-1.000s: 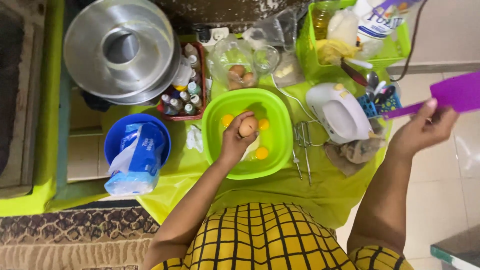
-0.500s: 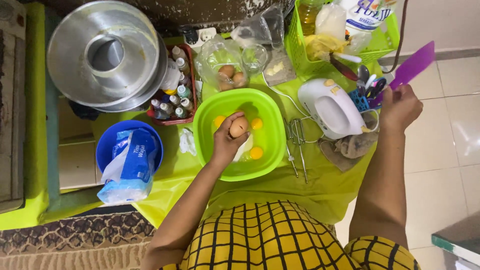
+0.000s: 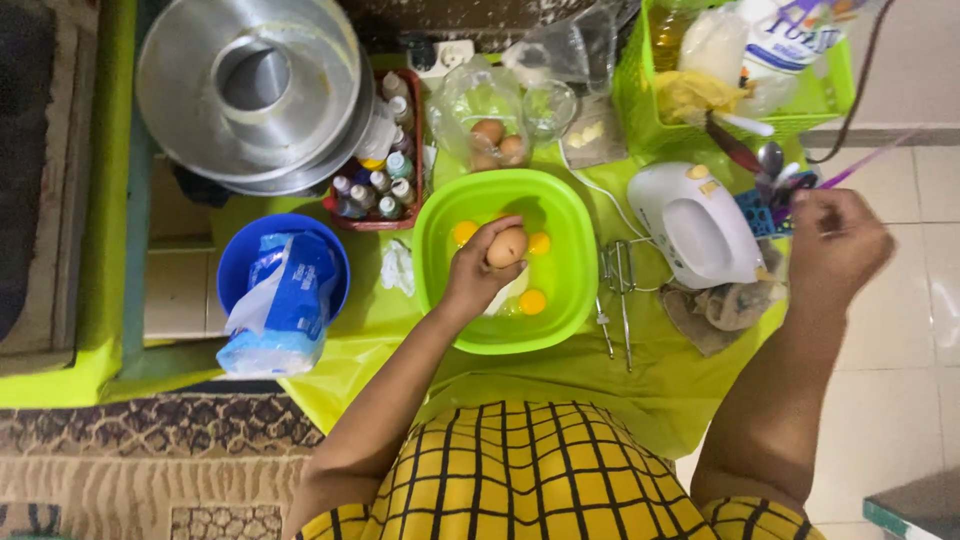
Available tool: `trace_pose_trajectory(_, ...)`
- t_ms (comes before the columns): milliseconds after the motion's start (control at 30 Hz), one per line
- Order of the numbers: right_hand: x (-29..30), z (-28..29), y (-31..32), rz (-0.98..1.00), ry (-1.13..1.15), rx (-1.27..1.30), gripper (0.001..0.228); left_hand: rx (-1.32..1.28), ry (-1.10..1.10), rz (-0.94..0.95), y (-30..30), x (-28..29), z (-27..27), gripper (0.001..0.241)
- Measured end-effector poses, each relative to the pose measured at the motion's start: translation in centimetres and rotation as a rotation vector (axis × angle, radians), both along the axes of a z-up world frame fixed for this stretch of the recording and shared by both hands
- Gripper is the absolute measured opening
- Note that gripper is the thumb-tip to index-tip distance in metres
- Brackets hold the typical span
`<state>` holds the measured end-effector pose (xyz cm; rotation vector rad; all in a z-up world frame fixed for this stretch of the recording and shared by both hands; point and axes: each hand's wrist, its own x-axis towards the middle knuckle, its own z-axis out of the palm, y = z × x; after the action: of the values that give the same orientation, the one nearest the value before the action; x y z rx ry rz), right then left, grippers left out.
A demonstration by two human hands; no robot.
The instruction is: Breaking multiple eggs into a mixing bowl containing sugar.
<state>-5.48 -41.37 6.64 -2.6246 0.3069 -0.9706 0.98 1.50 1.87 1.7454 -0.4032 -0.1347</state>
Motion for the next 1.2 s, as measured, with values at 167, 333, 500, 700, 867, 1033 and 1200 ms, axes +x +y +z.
trace_pose_trajectory(167,2.5,0.5,15.5,0.415,0.301,0.481,0.036,0.035,0.036,-0.132,0.2,0.4,2.0,0.089)
trace_pose_trajectory(333,3.9,0.6,23.7,0.740,0.505,0.894,0.046,0.048,-0.029,-0.212,0.7,0.5,0.9,0.099)
trace_pose_trajectory(500,4.9,-3.4,24.0,0.771,0.427,0.964,0.043,0.205,-0.033,-0.302,1.7,1.4,1.1,0.103)
trace_pose_trajectory(700,5.2,-7.2,22.6,0.653,0.455,1.039,0.047,0.130,-0.019,-0.329,1.8,1.7,-0.5,0.084)
trace_pose_trajectory(867,4.8,-6.4,23.8,0.596,0.509,1.008,0.046,0.141,0.173,-0.154,1.7,2.4,-0.8,0.045)
trace_pose_trajectory(1033,5.1,-6.4,24.3,0.586,0.538,1.005,0.046,0.148,0.256,-0.125,1.5,3.6,-4.0,0.048)
trace_pose_trajectory(1200,5.6,-7.1,24.5,0.588,0.533,0.995,0.043,0.141,0.322,-0.038,0.8,4.0,-4.6,0.054)
